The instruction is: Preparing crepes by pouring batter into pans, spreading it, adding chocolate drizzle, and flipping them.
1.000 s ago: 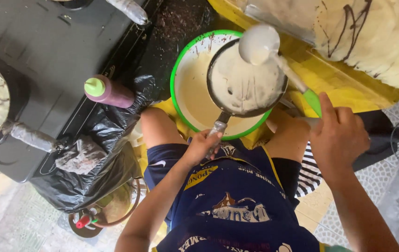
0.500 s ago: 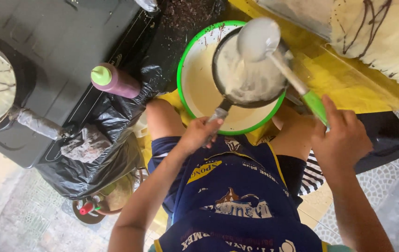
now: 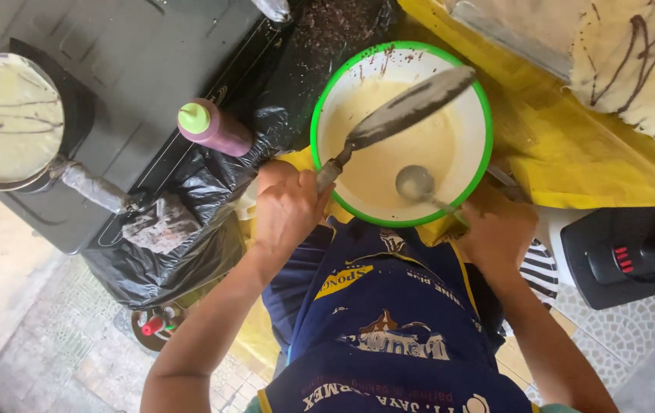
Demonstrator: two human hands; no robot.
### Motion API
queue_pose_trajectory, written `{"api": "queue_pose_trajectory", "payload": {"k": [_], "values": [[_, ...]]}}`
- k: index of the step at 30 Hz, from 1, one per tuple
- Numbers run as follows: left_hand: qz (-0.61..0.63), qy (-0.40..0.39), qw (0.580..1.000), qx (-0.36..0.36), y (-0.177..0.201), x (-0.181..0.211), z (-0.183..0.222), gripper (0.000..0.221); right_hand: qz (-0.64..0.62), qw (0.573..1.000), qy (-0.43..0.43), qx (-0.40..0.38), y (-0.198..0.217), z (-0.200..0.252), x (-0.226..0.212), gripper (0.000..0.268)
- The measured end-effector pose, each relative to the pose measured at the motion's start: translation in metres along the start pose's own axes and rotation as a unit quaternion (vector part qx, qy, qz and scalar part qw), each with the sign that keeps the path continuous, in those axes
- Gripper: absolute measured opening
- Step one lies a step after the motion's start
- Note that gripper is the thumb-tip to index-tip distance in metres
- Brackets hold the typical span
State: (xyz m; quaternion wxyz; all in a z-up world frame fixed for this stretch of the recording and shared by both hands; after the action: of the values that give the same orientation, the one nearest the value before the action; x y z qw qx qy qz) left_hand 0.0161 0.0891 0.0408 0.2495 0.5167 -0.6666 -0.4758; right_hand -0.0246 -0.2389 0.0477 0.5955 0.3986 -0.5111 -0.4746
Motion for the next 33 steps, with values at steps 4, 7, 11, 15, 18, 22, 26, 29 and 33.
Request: {"api": "queue_pose_trajectory", "payload": {"k": [4,7,11,15,18,22,26,29,33], "values": [[-0.040,0.000,0.999,0.031,-0.005,0.011,0.002,0.037,-0.089,0.993,-0.024,-0.071,0.087,-0.007,-0.023,0.019],[-0.050,0.000,0.998,0.031,-0.011,0.017,0.007,0.036,-0.109,0.989,0.004,-0.097,-0.039,-0.011,-0.009,0.017],[-0.010,0.001,0.999,0.039,-0.031,0.021,0.015,0.033,-0.230,0.955,-0.104,-0.156,0.117,-0.011,-0.034,0.030],[0.009,0.036,0.999,-0.018,-0.033,0.027,0.018,0.033,-0.054,0.988,-0.103,-0.106,0.055,-0.010,-0.032,0.031],[0.150,0.189,0.961,-0.133,-0.067,0.038,0.031,0.048,-0.055,0.994,-0.025,-0.094,0.052,-0.013,-0.042,0.030],[0.650,0.440,0.575,-0.232,-0.162,0.112,0.083,0.045,-0.197,0.965,0.160,-0.061,0.027,-0.025,-0.103,0.032],[0.754,0.516,0.376,-0.155,-0.194,0.113,0.097,0.038,-0.669,0.670,0.229,-0.226,0.064,-0.035,-0.259,0.037],[0.717,0.533,0.435,-0.116,-0.180,0.075,0.090,0.033,-0.742,0.506,0.082,-0.432,0.068,-0.062,-0.397,0.074],[0.661,0.545,0.509,-0.080,-0.138,0.031,0.080,0.028,-0.677,0.488,0.105,-0.541,0.127,-0.093,-0.496,0.092]]}}
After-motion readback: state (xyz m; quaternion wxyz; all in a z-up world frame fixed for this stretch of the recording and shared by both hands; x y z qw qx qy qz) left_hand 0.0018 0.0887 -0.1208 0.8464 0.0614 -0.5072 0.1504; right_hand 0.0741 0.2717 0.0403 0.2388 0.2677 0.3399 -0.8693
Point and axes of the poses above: each hand's wrist, its own z-axis away from the middle knuckle, its own y-axis out of the back of the hand, x = y × z, the point moved 3 cm from there along -z, towards the middle knuckle, and after that the axes turned 3 degrees about -y, right-handed, at the moved point
